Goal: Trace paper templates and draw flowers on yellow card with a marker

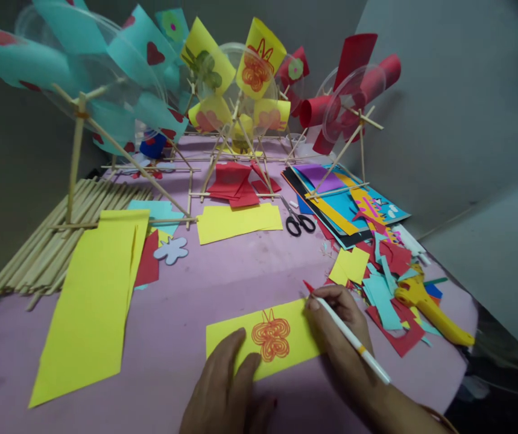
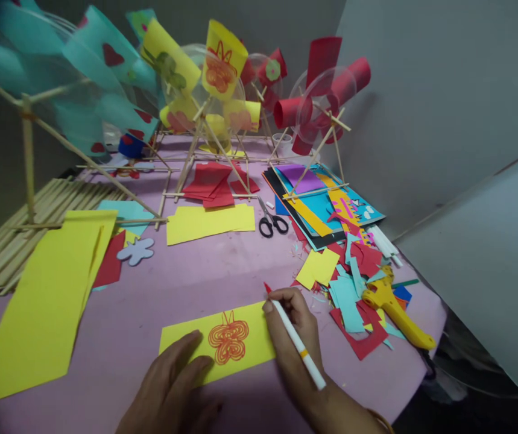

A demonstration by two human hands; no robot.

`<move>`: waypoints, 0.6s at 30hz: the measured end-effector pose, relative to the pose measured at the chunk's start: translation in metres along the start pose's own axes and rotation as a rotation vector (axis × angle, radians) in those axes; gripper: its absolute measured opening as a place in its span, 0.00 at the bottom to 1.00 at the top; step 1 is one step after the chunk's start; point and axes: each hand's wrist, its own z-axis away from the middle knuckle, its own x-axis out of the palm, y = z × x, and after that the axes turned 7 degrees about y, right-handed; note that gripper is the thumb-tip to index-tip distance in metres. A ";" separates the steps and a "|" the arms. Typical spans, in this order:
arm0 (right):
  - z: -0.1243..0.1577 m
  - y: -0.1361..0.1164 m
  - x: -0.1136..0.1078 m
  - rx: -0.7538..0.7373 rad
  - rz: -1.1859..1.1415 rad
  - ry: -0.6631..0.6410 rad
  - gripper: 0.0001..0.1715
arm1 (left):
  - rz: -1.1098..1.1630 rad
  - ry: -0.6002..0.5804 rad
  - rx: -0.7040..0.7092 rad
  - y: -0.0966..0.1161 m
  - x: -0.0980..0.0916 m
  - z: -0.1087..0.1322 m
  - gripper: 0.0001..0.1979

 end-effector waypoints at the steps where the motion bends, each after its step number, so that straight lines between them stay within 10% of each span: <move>1: -0.003 -0.001 -0.002 -0.041 0.041 0.012 0.08 | -0.002 0.006 -0.040 -0.001 0.000 0.000 0.15; 10: -0.020 0.004 -0.022 -0.479 0.571 -0.150 0.05 | -0.105 0.034 -0.177 -0.006 -0.002 -0.002 0.21; 18: -0.010 -0.005 -0.017 -0.301 0.281 -0.281 0.07 | -0.098 0.052 -0.167 -0.014 -0.002 0.001 0.24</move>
